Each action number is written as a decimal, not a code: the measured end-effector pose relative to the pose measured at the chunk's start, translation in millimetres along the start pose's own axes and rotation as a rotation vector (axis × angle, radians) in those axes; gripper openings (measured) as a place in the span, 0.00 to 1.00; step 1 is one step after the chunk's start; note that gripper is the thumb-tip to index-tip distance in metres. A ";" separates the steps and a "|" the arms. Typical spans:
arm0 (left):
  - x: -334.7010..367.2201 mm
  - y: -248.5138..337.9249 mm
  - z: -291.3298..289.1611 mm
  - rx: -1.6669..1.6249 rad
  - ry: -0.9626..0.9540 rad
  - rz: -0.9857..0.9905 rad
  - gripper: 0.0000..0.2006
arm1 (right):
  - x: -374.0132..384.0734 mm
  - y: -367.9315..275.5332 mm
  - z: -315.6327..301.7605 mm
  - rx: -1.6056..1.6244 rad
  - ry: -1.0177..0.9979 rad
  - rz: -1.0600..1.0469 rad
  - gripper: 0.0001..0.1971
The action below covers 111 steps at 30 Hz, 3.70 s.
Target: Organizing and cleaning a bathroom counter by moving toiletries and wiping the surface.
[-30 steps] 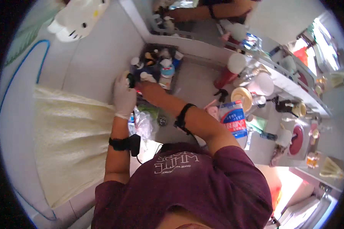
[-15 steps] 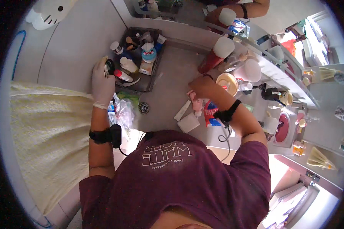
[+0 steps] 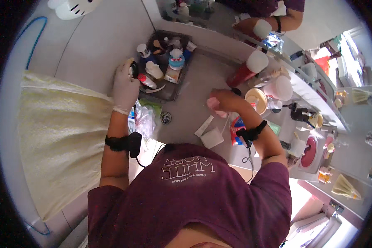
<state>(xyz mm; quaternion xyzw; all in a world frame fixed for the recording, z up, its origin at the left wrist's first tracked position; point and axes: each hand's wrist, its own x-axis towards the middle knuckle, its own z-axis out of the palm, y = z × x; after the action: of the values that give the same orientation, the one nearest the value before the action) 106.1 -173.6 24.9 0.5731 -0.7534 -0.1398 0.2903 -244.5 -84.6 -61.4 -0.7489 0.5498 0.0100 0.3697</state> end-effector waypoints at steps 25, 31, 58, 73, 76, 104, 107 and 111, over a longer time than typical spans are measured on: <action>-0.6 0.3 2.2 -0.026 0.070 0.018 0.28 | 166.0 -139.2 17.7 -0.239 0.128 -0.321 0.20; -0.8 -1.4 0.5 -0.017 0.025 -0.040 0.29 | 150.1 -160.0 18.6 0.169 0.320 -0.334 0.22; 0.4 -2.8 0.5 0.014 0.009 0.012 0.29 | 3.2 -31.4 37.6 -0.282 -0.215 -0.292 0.12; 2.7 0.8 2.1 0.018 0.031 0.016 0.29 | 122.4 -118.5 -23.6 -0.087 0.378 -0.141 0.18; 2.4 0.0 3.7 0.017 0.049 0.034 0.29 | 139.4 -103.4 3.1 -0.426 0.875 -0.284 0.19; 3.6 -4.5 1.7 0.028 -0.012 0.019 0.30 | 140.6 -157.7 36.5 0.174 0.494 -0.308 0.18; 3.7 -1.7 2.1 0.045 -0.018 0.005 0.29 | 139.8 -147.8 44.6 0.229 0.404 -0.267 0.16; 1.7 1.8 3.9 0.107 -0.005 -0.030 0.26 | 111.5 -137.7 26.5 0.219 0.318 -0.212 0.14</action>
<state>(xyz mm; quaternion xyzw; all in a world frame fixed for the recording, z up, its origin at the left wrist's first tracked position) 102.1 -175.1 23.3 0.5989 -0.7518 -0.1050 0.2552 -75.6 -143.8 -52.9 -0.7501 0.5173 -0.2071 0.3562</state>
